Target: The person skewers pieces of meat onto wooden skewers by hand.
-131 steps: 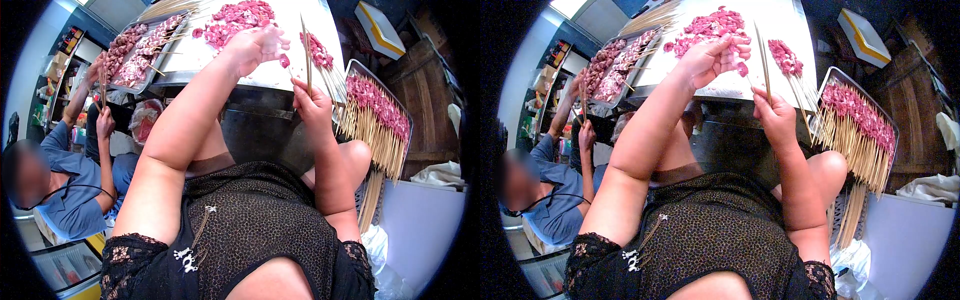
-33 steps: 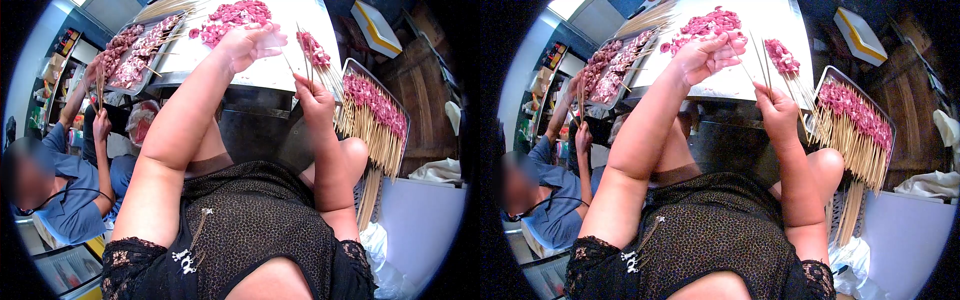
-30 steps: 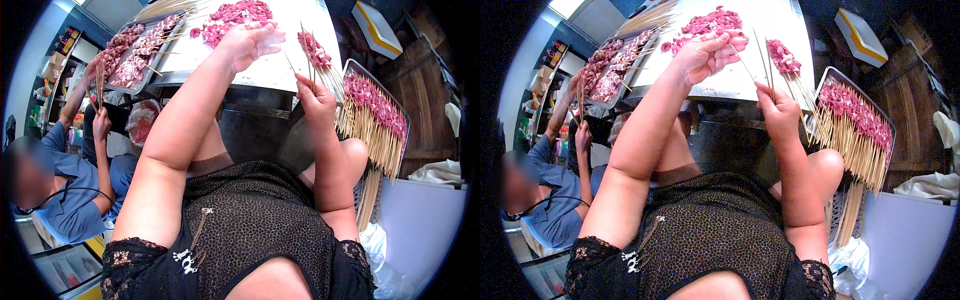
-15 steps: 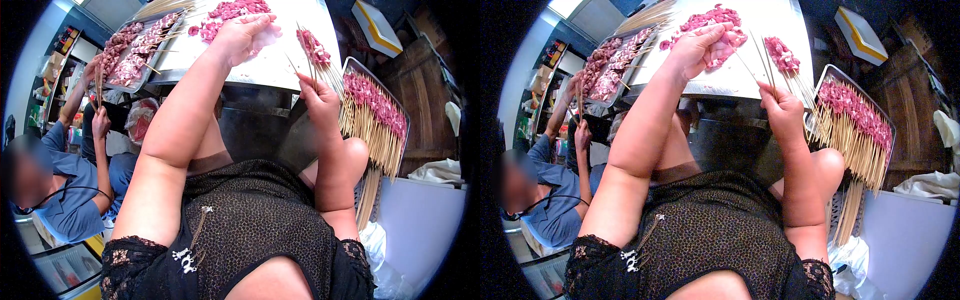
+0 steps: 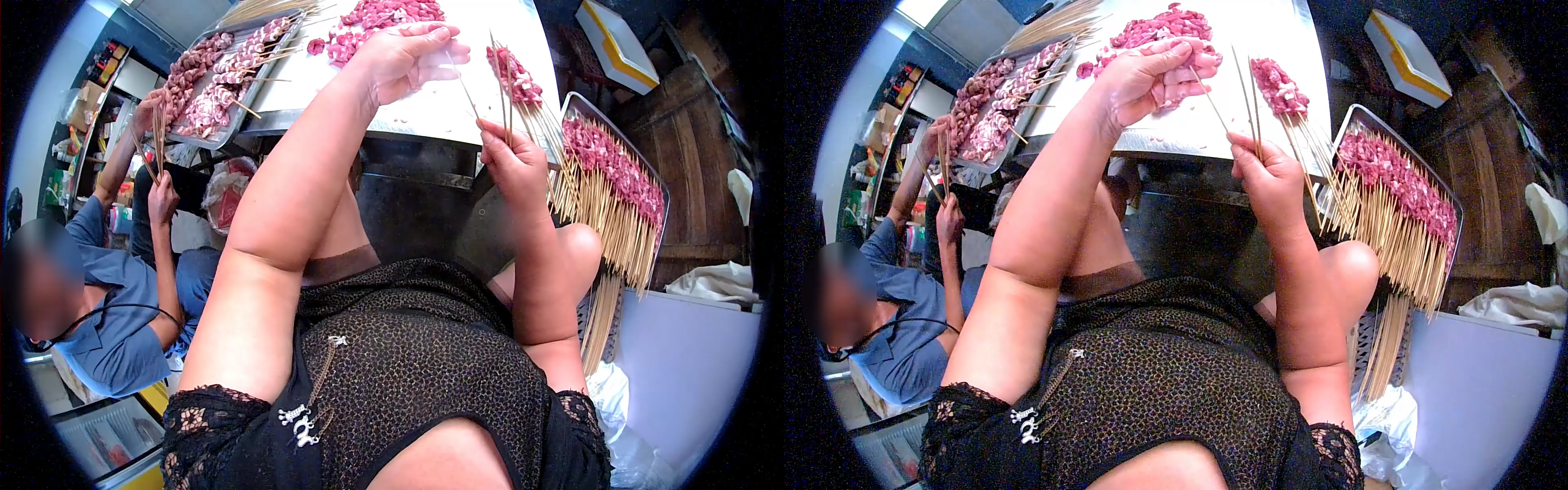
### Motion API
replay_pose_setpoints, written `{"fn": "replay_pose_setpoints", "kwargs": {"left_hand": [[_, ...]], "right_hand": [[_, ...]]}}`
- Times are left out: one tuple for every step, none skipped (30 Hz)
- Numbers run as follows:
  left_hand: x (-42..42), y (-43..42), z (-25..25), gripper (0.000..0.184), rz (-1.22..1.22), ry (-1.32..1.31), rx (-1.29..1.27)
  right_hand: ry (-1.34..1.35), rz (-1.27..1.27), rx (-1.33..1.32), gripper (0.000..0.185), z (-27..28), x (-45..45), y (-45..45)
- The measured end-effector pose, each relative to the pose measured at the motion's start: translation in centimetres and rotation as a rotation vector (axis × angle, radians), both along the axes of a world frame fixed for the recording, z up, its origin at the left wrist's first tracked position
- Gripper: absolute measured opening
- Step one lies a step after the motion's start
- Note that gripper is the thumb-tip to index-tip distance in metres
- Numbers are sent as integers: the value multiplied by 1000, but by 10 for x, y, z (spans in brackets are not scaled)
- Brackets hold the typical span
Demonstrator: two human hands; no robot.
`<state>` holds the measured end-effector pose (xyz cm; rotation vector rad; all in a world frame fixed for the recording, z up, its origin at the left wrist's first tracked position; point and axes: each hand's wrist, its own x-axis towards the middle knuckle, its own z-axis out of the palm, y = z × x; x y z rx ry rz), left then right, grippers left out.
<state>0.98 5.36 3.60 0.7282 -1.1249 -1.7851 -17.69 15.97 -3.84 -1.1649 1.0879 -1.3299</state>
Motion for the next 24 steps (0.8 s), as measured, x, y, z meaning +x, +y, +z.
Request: {"fn": "replay_pose_setpoints", "kwargs": {"left_hand": [[0, 1, 1, 27, 4, -19, -8], [0, 2, 3, 27, 5, -18, -8], [-1, 4, 4, 27, 7, -27, -9], [0, 5, 4, 27, 9, -36, -10], [0, 4, 4, 27, 11, -35, -10], [1, 3, 3, 27, 0, -22, 8], [1, 3, 3, 26, -12, -9, 25], [1, 3, 2, 26, -11, -7, 26], [0, 3, 3, 26, -7, 26, 43], [0, 4, 4, 26, -3, 58, 60], [0, 4, 4, 26, -2, 58, 58], [0, 5, 5, 27, 9, 45, 27], [-1, 6, 5, 28, 20, 32, -4], [-3, 7, 5, 28, 20, 33, -5], [-6, 9, 5, 27, 47, 84, -27], [-8, 9, 5, 27, 75, 134, -48], [-8, 7, 4, 27, 75, 134, -49], [-8, 5, 2, 26, 96, 151, -48], [-9, 4, 0, 26, 117, 170, -48], [-11, 3, -3, 26, 117, 169, -48], [-15, 4, -4, 25, 170, 147, -75], [-19, 4, -5, 25, 222, 124, -101], [-22, 5, -6, 25, 221, 124, -100], [-24, 6, -7, 24, 251, 122, -107]], "right_hand": [[-31, 31, 59, 20, 2, 0, 1], [-30, 32, 59, 20, 5, 1, 1], [-97, 52, 107, 20, 8, 2, 2], [-163, 71, 155, 20, 10, 4, 3], [-162, 73, 155, 20, 10, 5, 2], [-186, 75, 137, 20, 9, 6, 2], [-211, 76, 118, 19, 8, 7, 2], [-209, 77, 119, 19, 4, 8, 1], [-171, 39, 57, 20, -3, 10, -1], [-134, 1, -5, 20, -8, 11, -4], [-134, 2, -6, 20, -12, 13, -6], [-115, -26, -44, 20, -15, 14, -7], [-96, -55, -80, 20, -16, 14, -7], [-95, -55, -82, 20, -16, 14, -8], [-79, -64, -73, 20, -14, 14, -7], [-64, -72, -65, 20, -12, 15, -7], [-64, -71, -65, 20, -12, 15, -8], [-58, -73, -58, 20, -12, 15, -8], [-51, -75, -50, 20, -13, 16, -8], [-52, -75, -50, 20, -13, 17, -8], [-46, -76, -62, 20, -13, 18, -8], [-41, -78, -72, 20, -13, 18, -7], [-41, -79, -72, 20, -13, 19, -7], [-57, -74, -68, 20, -12, 20, -7]]}}
